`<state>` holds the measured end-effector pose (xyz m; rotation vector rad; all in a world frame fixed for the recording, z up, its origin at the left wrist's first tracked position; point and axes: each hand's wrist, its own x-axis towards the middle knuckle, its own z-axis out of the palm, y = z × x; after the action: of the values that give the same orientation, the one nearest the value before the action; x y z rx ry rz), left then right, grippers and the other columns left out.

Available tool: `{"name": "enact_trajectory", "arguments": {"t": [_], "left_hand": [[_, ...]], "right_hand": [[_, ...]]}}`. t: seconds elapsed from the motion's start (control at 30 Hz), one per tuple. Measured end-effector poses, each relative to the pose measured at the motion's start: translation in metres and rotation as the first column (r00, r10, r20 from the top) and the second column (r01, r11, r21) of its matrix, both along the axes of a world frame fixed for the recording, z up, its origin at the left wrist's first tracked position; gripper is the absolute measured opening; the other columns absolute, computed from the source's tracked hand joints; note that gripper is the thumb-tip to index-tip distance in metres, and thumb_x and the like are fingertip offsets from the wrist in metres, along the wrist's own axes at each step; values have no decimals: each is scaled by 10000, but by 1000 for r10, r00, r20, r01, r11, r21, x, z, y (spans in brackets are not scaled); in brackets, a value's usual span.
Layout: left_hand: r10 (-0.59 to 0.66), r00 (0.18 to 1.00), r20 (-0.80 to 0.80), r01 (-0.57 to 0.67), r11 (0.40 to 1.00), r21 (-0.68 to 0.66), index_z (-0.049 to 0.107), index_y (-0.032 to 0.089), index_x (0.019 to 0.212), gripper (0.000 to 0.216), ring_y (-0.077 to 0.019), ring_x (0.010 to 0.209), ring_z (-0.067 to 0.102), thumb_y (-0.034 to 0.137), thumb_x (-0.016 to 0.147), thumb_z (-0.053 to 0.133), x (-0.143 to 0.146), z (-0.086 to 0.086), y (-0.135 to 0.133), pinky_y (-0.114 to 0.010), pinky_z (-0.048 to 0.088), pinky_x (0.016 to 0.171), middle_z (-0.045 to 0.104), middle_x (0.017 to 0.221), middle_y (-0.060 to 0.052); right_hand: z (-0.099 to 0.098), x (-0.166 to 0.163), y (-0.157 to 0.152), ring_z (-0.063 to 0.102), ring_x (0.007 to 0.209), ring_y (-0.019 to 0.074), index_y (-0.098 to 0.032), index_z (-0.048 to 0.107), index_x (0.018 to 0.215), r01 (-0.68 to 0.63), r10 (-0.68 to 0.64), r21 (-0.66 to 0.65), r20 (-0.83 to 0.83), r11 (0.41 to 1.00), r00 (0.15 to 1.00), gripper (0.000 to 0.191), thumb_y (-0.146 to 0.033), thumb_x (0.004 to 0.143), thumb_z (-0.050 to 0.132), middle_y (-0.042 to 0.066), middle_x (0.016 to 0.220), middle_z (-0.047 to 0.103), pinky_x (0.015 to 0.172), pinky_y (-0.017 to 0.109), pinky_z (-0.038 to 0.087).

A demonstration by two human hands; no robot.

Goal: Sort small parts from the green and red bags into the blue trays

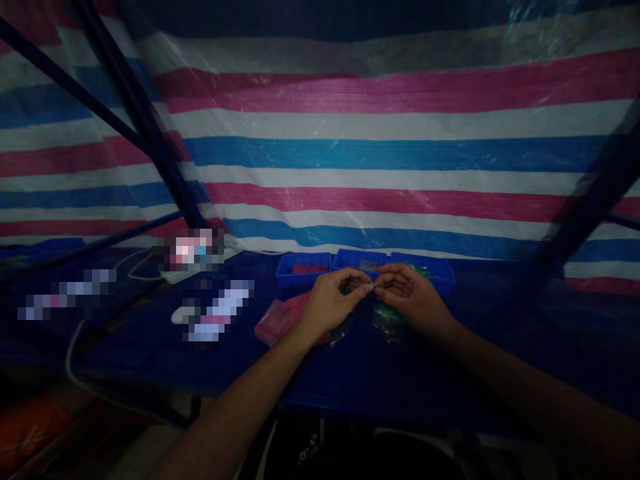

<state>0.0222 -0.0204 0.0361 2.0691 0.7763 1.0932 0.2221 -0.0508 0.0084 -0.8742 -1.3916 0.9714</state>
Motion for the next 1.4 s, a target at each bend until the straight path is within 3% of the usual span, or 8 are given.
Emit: {"name": "enact_trajectory", "arguments": {"t": [0.17,0.57,0.73,1.2,1.4], "left_hand": [[53,999,-11,-53,999,-7,741,202,1022,234,-200,917,715,402,935,658,-1,1,1,-344,554,859,769,1010,-58],[69,993,-97,-63,996,66,740,201,999,233,-193,851,691,389,957,609,0,2,-2,-327,528,773,765,978,-59],[94,994,-64,-88,992,89,733,195,989,193,-193,868,693,348,942,625,0,4,-3,-340,534,803,763,984,-56],[44,991,-126,-26,990,137,727,194,976,152,-176,847,682,296,953,616,0,6,-6,-304,503,762,757,956,-35],[14,990,-138,7,989,150,719,189,984,126,-179,886,684,227,940,608,-1,8,-7,-306,510,801,754,977,-33]], "right_hand": [[1,1,0,701,906,172,-232,627,1102,7,-8,-30,-29,1000,1000,390,-336,778,818,37,978,716,852,330,573],[6,2,-2,712,805,178,-213,659,1049,29,-31,-57,-44,998,999,366,-408,782,815,44,928,750,811,370,589],[7,1,-2,706,823,184,-215,662,1011,47,-49,-58,-37,997,998,361,-394,750,835,42,912,735,812,376,595],[4,-1,-5,648,821,147,-210,620,1090,-25,25,-1,47,1000,999,347,-274,785,772,17,903,659,806,310,543],[4,0,-6,654,902,165,-221,649,1150,-33,32,16,63,999,997,341,-329,841,744,28,950,655,833,313,545]]}}
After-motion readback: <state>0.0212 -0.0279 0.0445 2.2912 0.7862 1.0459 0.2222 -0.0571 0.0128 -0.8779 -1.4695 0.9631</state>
